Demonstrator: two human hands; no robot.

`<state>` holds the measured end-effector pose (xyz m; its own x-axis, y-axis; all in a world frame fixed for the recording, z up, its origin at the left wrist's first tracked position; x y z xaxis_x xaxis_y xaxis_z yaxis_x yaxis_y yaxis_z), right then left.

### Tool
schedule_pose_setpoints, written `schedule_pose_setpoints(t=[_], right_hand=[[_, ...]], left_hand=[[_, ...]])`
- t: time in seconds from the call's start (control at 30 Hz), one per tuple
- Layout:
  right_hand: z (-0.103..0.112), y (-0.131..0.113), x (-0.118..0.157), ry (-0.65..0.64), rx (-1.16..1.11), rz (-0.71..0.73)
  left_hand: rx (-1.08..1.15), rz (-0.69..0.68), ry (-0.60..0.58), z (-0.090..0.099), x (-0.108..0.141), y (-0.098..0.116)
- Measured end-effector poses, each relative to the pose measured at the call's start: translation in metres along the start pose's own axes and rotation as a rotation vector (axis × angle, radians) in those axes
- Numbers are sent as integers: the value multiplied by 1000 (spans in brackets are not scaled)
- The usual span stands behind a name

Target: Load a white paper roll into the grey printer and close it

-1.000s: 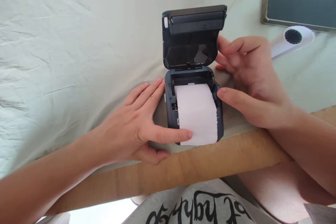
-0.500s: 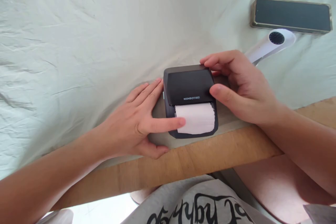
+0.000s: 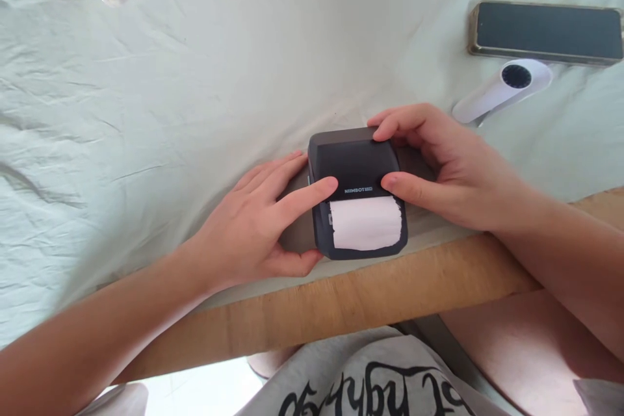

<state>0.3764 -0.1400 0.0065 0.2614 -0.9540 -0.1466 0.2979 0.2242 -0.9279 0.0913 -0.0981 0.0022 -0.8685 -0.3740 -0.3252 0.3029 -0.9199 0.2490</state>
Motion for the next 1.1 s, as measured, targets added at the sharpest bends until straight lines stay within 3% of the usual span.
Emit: schedule_pose_setpoints(t=[0.17,0.27,0.37,0.43,0.57,0.63,0.83,1.03,1.1], right_hand=[[-7,-3,0,-7,61,11],[-11,-8,1,23,137,95],[-9,-13,7,148,239,203],[-6,-13,11,219,294,196],[-10,-7,14,85,257,19],[-12,-6,14,53,254,-33],[-10,-3,14,53,159,-49],[-9,-4,15,52,154,-16],[-10,-6,14,53,159,-8]], left_hand=[[-39,-6,-2,2,-2,1],[-61,-4,2,-1,-1,-1],[-35,-5,41,-3,2,-4],[13,14,34,-6,4,-6],[33,80,-53,-9,10,-4],[18,88,-36,-6,12,1],[32,71,46,0,14,9],[12,134,-22,8,16,27],[-66,89,-17,16,15,38]])
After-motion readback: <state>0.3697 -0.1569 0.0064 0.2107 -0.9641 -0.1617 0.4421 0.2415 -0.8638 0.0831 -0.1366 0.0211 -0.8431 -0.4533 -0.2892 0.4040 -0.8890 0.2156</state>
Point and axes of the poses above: each hand's wrist, its own x-axis away from the middle knuckle, its own z-axis out of the back of the hand, y = z × x, the point moved 5 cm from there along -x, towards the middle knuckle, and after that the axes turned 8 degrees about -x, right-handed, at the moved point
